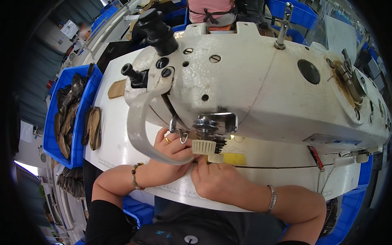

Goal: Using a sewing machine to stitch together components of a leather bag.

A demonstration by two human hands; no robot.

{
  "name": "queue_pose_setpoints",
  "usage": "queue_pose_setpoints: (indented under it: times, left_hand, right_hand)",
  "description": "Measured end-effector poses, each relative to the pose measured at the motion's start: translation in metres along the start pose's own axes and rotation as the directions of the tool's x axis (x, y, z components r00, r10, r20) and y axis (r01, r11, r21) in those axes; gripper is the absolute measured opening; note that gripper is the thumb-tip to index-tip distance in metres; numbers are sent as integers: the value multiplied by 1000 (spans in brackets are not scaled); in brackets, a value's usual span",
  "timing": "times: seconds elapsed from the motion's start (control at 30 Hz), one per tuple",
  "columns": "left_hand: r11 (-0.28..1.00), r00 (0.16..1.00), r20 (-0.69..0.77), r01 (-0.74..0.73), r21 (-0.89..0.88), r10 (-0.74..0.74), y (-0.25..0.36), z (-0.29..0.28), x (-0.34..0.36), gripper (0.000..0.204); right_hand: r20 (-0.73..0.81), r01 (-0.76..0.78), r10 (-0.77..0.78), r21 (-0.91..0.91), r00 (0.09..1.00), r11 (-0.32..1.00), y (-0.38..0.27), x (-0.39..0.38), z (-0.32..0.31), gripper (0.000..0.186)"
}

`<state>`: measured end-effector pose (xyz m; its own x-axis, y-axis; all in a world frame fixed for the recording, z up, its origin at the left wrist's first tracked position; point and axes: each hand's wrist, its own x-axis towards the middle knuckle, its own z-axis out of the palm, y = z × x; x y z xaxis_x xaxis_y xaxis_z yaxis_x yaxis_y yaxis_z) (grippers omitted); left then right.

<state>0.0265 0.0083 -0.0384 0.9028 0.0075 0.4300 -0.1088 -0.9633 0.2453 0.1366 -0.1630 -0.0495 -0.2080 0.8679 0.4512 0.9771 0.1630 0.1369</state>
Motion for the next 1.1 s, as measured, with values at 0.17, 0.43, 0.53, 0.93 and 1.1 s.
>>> queue_pose_setpoints:
  times: [0.17,0.43,0.53,0.93,1.1]
  left_hand:
    - [999,999,15,-31,45,30,2,-2,1,23]
    - [999,997,66,-47,-18,48,-1,-4,6,19]
    - [999,997,75,-25,-39,28,-1,-1,7,18]
    - [992,999,6,38,-122,-37,-24,20,18,13]
    - [984,997,59,53,-167,-44,-24,8,30,12]
  right_hand:
    - [12,-15,15,-11,1000,1000,-1,2,-2,19]
    - [21,-7,7,-8,1000,1000,0,2,-3,21]
    - [22,6,-5,-22,1000,1000,1,3,-3,21]
    - [-87,-106,100,-73,991,992,15,4,20,27]
    - [-48,-152,150,-52,988,987,15,4,17,28]
